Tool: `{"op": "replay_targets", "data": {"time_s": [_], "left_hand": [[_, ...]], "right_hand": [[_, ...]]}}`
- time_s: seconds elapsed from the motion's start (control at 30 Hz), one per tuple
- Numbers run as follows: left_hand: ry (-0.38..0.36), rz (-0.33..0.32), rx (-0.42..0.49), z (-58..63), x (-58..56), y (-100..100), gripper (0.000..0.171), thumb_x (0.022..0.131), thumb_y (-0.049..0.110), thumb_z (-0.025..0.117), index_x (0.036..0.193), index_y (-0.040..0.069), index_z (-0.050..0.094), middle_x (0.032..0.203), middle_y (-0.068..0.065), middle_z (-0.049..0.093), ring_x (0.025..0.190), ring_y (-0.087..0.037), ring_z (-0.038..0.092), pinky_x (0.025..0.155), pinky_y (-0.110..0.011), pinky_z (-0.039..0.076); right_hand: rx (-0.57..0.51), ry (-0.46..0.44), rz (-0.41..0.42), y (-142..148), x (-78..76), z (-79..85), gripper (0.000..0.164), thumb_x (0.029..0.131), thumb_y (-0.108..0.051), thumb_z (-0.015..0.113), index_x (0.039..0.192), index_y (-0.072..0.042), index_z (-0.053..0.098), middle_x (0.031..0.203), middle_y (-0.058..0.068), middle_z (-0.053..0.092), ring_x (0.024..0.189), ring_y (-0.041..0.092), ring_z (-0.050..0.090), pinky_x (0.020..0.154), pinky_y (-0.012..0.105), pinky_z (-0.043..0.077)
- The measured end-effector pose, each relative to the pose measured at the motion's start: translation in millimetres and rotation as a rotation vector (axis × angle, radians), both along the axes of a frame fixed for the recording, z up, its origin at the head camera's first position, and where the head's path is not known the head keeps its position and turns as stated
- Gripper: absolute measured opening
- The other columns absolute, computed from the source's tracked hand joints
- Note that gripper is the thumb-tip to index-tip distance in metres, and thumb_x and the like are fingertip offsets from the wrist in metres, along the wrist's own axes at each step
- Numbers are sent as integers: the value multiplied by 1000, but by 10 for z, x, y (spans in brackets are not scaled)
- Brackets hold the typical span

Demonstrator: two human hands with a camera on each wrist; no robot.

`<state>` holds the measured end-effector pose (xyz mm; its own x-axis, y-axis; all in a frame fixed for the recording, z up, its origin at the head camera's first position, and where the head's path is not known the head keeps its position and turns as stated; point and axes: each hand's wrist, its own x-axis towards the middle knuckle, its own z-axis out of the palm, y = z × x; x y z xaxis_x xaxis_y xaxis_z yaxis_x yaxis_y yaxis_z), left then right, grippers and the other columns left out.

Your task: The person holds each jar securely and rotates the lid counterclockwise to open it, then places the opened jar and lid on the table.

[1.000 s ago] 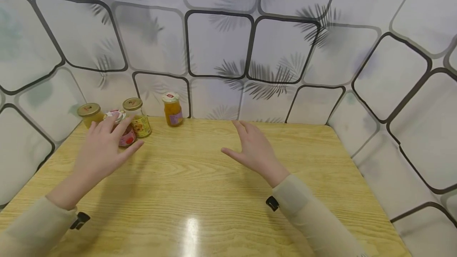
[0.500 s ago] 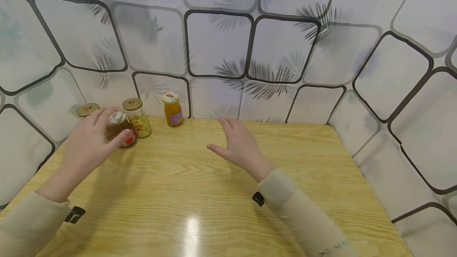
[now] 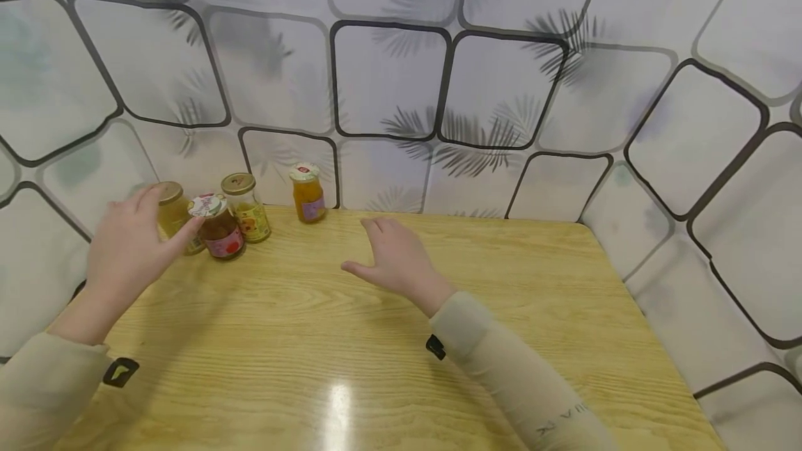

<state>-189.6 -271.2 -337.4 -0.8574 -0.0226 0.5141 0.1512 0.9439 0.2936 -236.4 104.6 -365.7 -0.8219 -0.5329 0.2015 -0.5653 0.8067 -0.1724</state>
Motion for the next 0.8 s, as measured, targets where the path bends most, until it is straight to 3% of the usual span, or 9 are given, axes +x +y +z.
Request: {"op": "replay_targets", "data": {"time_s": [0.13, 0.37, 0.57, 0.8], "left_hand": [[-54, 59, 9, 0, -27, -98, 85, 89, 58, 50, 140, -10, 37, 139, -32, 37, 124, -56, 32, 108, -60, 9], [-107, 107, 128, -49, -94, -249, 88, 90, 58, 47, 143, -10, 31, 137, -35, 38, 120, -57, 35, 97, -67, 24], [-151, 138, 247, -96, -143, -336, 92, 91, 59, 44, 147, -11, 24, 141, -37, 34, 121, -58, 34, 96, -67, 26], [-305, 180, 377, -142, -191, -386, 98, 91, 62, 37, 148, -13, 10, 145, -39, 24, 123, -60, 30, 94, -68, 27]], "right_hand": [[48, -4, 0, -114, 0, -6, 93, 81, -72, 47, 146, -6, 41, 141, 9, 48, 129, 26, 43, 108, 37, 30], [80, -20, 27, -289, 9, 14, 96, 81, -74, 44, 147, -6, 38, 143, 11, 46, 130, 27, 43, 108, 39, 30], [63, -17, 47, -398, 16, 61, 95, 82, -73, 45, 147, -4, 39, 142, 12, 47, 129, 27, 44, 106, 39, 33], [59, -17, 37, -490, -8, 56, 95, 81, -74, 44, 147, -6, 39, 141, 10, 48, 128, 26, 45, 106, 38, 34]]}}
